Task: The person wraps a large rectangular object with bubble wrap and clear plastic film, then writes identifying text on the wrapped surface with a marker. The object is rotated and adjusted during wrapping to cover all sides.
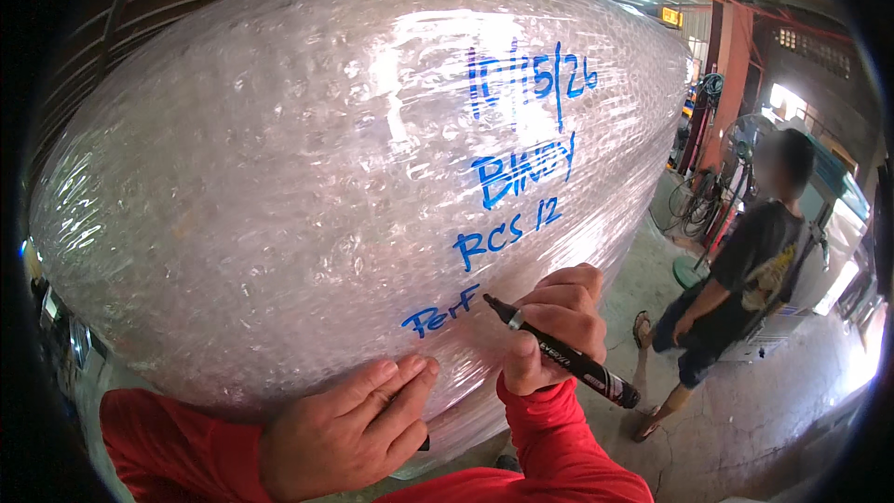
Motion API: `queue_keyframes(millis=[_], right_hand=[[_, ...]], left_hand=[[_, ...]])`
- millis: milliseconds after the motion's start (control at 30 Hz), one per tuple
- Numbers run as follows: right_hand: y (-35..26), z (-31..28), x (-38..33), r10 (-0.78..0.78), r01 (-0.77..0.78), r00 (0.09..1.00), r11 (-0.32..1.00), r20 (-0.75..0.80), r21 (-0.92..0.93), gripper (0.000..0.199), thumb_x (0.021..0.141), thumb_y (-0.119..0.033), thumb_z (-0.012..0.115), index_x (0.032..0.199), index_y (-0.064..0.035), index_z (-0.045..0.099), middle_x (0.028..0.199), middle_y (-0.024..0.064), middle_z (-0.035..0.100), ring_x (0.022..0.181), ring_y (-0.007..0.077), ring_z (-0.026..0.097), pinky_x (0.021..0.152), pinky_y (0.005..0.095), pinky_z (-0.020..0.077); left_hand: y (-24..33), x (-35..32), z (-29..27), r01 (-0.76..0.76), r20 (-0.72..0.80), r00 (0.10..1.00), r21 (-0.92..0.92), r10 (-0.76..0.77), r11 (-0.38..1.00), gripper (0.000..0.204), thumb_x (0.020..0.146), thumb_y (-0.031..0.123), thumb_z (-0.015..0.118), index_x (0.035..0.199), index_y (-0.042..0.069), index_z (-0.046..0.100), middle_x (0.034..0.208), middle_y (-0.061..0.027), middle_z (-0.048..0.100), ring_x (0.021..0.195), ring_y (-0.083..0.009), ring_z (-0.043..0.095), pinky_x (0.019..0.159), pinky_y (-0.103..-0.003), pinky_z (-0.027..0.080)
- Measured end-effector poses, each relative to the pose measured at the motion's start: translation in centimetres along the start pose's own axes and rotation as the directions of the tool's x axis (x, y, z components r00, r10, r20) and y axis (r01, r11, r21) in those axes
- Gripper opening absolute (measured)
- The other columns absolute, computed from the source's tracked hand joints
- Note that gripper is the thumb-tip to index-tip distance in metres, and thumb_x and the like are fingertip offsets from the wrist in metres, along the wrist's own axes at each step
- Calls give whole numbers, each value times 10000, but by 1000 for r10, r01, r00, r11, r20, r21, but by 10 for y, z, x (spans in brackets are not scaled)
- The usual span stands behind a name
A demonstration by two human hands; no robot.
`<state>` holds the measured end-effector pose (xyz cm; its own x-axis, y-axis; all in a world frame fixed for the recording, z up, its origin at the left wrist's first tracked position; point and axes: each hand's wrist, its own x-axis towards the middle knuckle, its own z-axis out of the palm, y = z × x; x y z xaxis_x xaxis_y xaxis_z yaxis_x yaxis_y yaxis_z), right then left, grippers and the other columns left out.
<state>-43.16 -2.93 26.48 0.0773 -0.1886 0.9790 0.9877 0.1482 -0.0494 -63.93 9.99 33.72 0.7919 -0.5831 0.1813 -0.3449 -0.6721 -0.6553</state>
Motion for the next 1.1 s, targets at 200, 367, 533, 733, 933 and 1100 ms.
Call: queue_keyframes(millis=[200, 367, 533, 733, 933, 1100], right_hand=[[1, 9, -1, 37, -37, 999, 999, 21, -11, 170, 805, -228, 731, 892, -105, 653, 775, 33, 663, 745, 244, 611, 749, 388, 435], [6, 11, 1, 11, -8, 999, 998, -46, 60, 186, 838, -261, 723, 874, -98, 641, 748, 47, 647, 724, 247, 598, 743, 390, 433], [14, 7, 3, 32, -27, 993, 999, -110, 42, 192, 846, -265, 715, 883, -94, 636, 739, 48, 644, 725, 247, 604, 748, 389, 431], [15, 3, 1, 1, -2, 1000, 1000, -5, -25, 188, 804, -237, 735, 886, -96, 643, 739, 39, 650, 729, 245, 612, 765, 388, 412], [15, 6, -1, 24, -26, 997, 999, -67, -34, 204, 849, -270, 717, 880, -85, 638, 756, 55, 648, 755, 254, 606, 754, 397, 441], [9, -2, -5, 17, -9, 973, 999, -230, 32, 365, 882, -374, 713, 825, -44, 566, 639, 84, 564, 702, 241, 512, 707, 372, 408]], left_hand=[[-5, -2, -1, -6, 29, 1000, 16, 5, 1000, 214, 919, 318, 575, 831, 123, 587, 1292, -128, 670, 1233, -249, 624, 1155, -406, 354], [-11, -4, -1, -7, 23, 1000, 31, 6, 1000, 204, 919, 318, 576, 832, 134, 589, 1292, -119, 672, 1240, -242, 619, 1165, -404, 339], [-12, -2, -1, -17, 38, 999, 39, 15, 999, 206, 923, 328, 575, 834, 143, 589, 1296, -117, 671, 1243, -240, 618, 1172, -404, 327], [-8, 0, 0, -16, 30, 999, 38, 15, 999, 204, 927, 322, 573, 826, 145, 584, 1301, -119, 670, 1250, -244, 617, 1172, -407, 327], [-6, -1, -1, -16, 27, 1000, 39, 15, 999, 201, 925, 307, 571, 804, 146, 572, 1285, -117, 680, 1241, -242, 624, 1175, -405, 324], [11, -1, -9, -25, 28, 999, 85, 23, 996, 209, 935, 309, 568, 807, 145, 571, 1282, -116, 682, 1244, -242, 624, 1173, -407, 330]])
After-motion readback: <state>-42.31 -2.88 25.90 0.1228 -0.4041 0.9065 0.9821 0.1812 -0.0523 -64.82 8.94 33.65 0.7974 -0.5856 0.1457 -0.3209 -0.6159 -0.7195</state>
